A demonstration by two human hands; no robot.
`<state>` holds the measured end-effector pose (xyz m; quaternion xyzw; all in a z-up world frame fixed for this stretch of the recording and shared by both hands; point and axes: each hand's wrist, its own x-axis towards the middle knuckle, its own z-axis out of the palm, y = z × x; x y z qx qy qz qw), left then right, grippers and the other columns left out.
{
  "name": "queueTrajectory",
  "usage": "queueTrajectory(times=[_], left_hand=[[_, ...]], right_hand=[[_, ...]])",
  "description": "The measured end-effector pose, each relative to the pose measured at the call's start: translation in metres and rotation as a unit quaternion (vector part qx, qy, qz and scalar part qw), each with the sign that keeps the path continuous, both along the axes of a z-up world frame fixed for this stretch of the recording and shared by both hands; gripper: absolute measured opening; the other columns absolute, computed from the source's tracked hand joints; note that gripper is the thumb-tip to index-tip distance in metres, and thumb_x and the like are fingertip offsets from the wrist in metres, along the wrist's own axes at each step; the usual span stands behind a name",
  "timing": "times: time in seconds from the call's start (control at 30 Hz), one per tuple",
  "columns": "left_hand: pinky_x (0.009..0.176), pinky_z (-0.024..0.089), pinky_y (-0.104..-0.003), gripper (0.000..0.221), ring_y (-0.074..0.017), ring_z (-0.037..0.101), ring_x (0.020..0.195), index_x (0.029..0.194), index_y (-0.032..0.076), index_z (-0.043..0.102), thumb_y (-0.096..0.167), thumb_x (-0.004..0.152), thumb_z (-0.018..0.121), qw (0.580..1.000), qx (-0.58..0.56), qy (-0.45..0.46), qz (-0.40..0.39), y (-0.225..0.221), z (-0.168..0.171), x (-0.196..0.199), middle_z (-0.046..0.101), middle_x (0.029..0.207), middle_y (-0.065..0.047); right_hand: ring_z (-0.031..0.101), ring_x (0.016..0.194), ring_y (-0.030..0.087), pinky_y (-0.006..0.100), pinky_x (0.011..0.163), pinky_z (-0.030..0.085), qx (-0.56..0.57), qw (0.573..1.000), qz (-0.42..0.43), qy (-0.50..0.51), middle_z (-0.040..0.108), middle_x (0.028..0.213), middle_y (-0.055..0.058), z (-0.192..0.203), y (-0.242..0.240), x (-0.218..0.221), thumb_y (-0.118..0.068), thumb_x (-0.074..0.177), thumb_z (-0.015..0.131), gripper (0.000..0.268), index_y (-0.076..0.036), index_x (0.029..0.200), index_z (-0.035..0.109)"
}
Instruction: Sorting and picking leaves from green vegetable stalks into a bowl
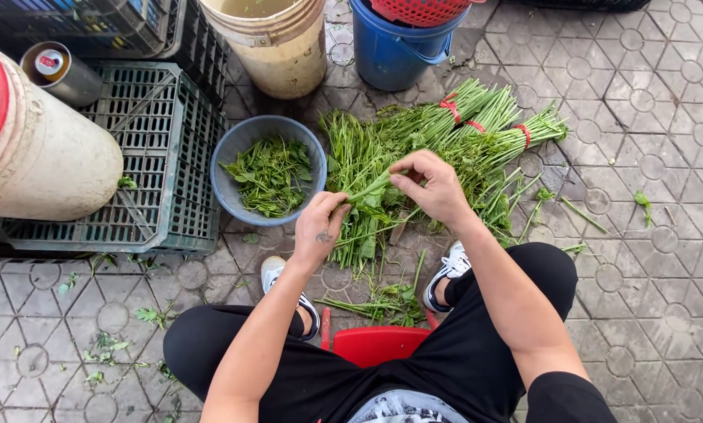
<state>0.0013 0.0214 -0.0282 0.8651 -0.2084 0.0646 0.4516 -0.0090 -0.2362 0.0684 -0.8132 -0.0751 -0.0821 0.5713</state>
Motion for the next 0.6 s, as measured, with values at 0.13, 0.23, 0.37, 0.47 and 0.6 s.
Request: queueTrajectory(times=[0.13, 0.23, 0.37, 0.47, 0.6], left_hand=[[0.076, 0.057, -0.041, 0.012, -0.0279, 0.071, 0.088, 0.107, 0.021, 0.071, 0.030, 0.101, 0.065, 0.998, 0.045, -0.030, -0.009, -0.002, 0.016, -0.004, 0.066, 0.096, -0.001], [0.071, 0.058, -0.041, 0.011, -0.0263, 0.071, 0.083, 0.104, 0.022, 0.070, 0.030, 0.097, 0.067, 0.995, 0.082, -0.050, 0.001, -0.006, 0.019, -0.009, 0.065, 0.092, 0.001], [0.066, 0.059, -0.042, 0.011, -0.0246, 0.071, 0.077, 0.099, 0.023, 0.070, 0.032, 0.095, 0.067, 0.996, 0.084, -0.029, -0.004, -0.007, 0.026, -0.015, 0.064, 0.088, 0.003], [0.066, 0.059, -0.046, 0.015, -0.0286, 0.072, 0.078, 0.099, 0.022, 0.071, 0.035, 0.092, 0.069, 0.998, 0.068, -0.001, 0.007, -0.006, 0.027, -0.015, 0.066, 0.088, 0.000], [0.068, 0.058, -0.046, 0.019, -0.0296, 0.071, 0.080, 0.090, 0.025, 0.069, 0.045, 0.089, 0.069, 0.996, 0.082, 0.026, 0.017, -0.002, 0.027, -0.011, 0.063, 0.082, 0.001]], right_hand=[[0.053, 0.092, 0.015, 0.031, 0.085, 0.046, -0.426, 0.874, -0.001, -0.235, 0.058, 0.102, 0.000, -0.019, -0.014, 0.003, -0.032, 0.098, 0.072, 0.011, -0.025, 0.104, 0.078], [0.059, 0.079, 0.018, 0.032, 0.070, 0.052, -0.434, 0.867, 0.024, -0.242, 0.061, 0.093, 0.002, -0.069, -0.010, -0.003, -0.025, 0.097, 0.072, 0.010, -0.019, 0.103, 0.076], [0.060, 0.076, 0.021, 0.033, 0.064, 0.054, -0.424, 0.866, 0.034, -0.261, 0.060, 0.091, 0.002, -0.092, -0.005, -0.006, -0.023, 0.102, 0.064, 0.010, -0.015, 0.101, 0.071], [0.064, 0.081, 0.022, 0.034, 0.066, 0.056, -0.412, 0.878, 0.046, -0.241, 0.061, 0.094, 0.004, -0.082, -0.003, -0.007, -0.023, 0.103, 0.061, 0.011, -0.014, 0.102, 0.068], [0.066, 0.087, 0.026, 0.036, 0.071, 0.058, -0.359, 0.903, 0.064, -0.226, 0.063, 0.097, 0.007, -0.062, 0.003, -0.009, -0.021, 0.104, 0.062, 0.012, -0.010, 0.104, 0.068]])
